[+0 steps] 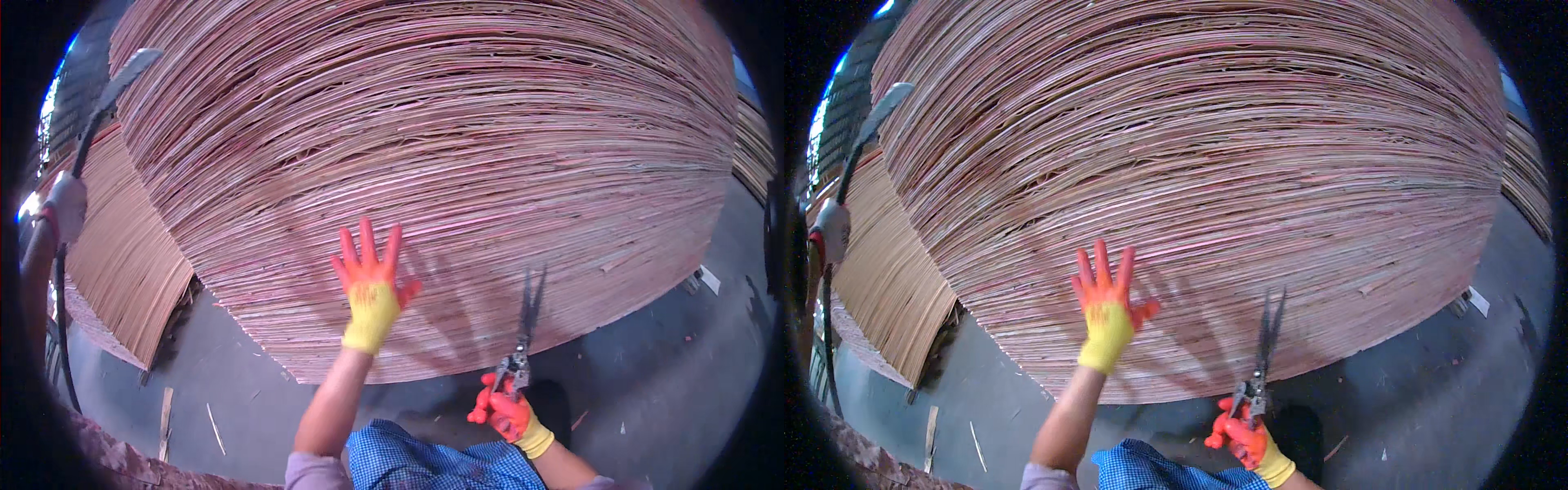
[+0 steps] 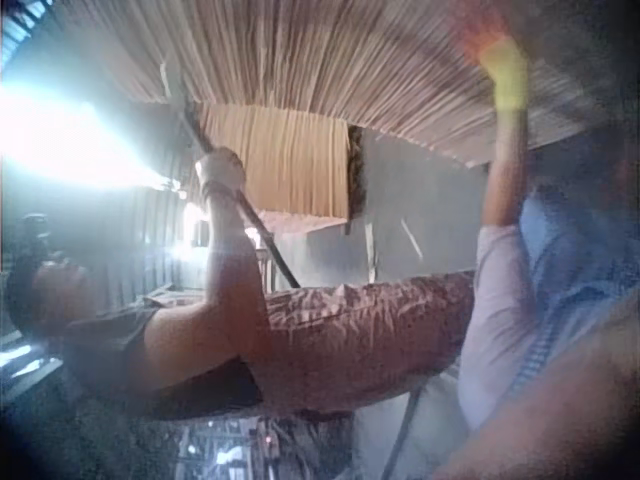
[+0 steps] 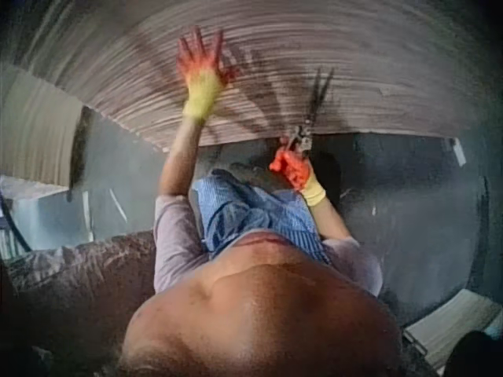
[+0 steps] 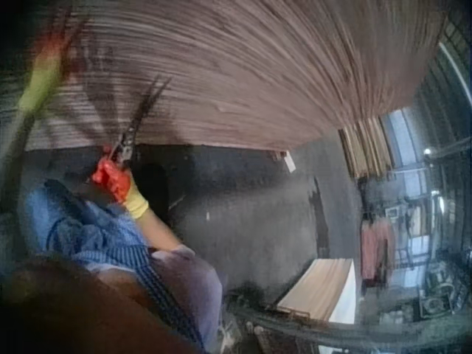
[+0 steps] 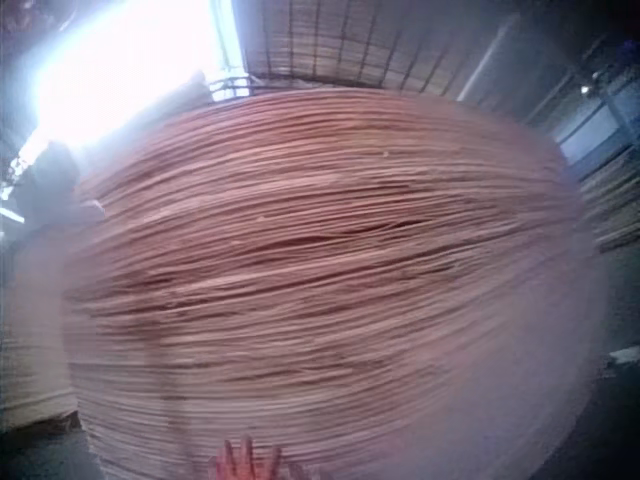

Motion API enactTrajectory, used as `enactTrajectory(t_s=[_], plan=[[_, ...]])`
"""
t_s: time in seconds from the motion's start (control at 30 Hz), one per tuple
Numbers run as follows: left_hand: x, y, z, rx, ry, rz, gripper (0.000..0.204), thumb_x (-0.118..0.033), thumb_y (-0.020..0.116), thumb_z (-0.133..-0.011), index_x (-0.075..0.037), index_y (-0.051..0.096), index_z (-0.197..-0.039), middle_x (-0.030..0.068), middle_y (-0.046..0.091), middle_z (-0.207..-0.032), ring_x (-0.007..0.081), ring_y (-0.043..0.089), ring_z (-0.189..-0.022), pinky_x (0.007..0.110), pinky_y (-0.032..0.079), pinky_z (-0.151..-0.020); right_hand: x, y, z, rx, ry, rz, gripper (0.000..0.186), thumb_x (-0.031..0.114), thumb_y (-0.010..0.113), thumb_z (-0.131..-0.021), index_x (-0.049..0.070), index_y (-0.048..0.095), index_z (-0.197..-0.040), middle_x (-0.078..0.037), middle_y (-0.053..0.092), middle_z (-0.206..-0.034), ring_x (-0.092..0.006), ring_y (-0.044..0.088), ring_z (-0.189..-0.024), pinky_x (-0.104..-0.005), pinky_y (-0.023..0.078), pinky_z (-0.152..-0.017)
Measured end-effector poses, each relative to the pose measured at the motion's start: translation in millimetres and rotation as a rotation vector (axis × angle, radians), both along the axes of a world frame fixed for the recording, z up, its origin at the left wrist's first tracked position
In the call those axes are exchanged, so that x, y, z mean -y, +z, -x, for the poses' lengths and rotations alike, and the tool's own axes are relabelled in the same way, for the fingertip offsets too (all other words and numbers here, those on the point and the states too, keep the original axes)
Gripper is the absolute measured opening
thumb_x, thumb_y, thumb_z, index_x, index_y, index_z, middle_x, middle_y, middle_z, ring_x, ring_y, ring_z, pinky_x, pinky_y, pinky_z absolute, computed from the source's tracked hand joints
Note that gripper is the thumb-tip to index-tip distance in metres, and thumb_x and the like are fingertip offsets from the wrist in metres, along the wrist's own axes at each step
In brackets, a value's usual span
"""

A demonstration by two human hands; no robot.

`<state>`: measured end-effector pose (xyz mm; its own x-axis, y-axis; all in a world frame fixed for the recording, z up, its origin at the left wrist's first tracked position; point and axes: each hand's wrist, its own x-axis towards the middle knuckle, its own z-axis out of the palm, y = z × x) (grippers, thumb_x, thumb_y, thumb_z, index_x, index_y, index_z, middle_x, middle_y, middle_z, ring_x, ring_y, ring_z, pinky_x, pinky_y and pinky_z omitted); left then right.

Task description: Trimming the edges and separating layers of a large stack of plywood sheets using scissors.

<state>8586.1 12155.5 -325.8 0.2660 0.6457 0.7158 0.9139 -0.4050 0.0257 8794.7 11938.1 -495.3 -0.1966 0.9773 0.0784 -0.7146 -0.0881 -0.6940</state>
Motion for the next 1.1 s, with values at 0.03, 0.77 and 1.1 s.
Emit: enactTrajectory(t_s=[0.03,0.77,1.1], plan=[[-12,19,3,-0.054,0.091,-0.043,0.117,-0.046,0.092,-0.054,-0.033,0.036,-0.155,0.0175,0.017,-0.166,0.0512,0.014,-0.149,0.073,0.021,-0.111,-2,-3,-5,-0.003,-0.049,0.015,0.045,0.018,0.062,-0.096,0.003,0.047,-0.135,-0.013,0.062,-0.096,-0.0251,0.065,-0.088,-0.0460,0.056,-0.086],[-39,17,12,-0.168,0.278,-0.003,0.120,-0.045,0.093,-0.054,-0.032,0.032,-0.156,0.0172,0.010,-0.167,0.0517,0.008,-0.150,0.075,0.024,-0.108,-33,11,-41,0.043,-0.047,0.018,0.069,0.015,0.067,-0.092,0.004,0.034,-0.150,-0.009,0.059,-0.092,-0.0184,0.061,-0.074,-0.0387,0.054,-0.071],[-53,0,15,-0.138,0.245,-0.097,0.119,-0.041,0.092,-0.055,-0.031,0.032,-0.157,0.0171,0.011,-0.168,0.0504,0.008,-0.151,0.075,0.020,-0.109,-8,-20,-52,-0.121,-0.065,0.116,0.066,0.013,0.066,-0.093,0.005,0.034,-0.150,-0.008,0.059,-0.093,-0.0176,0.059,-0.072,-0.0371,0.052,-0.068]])
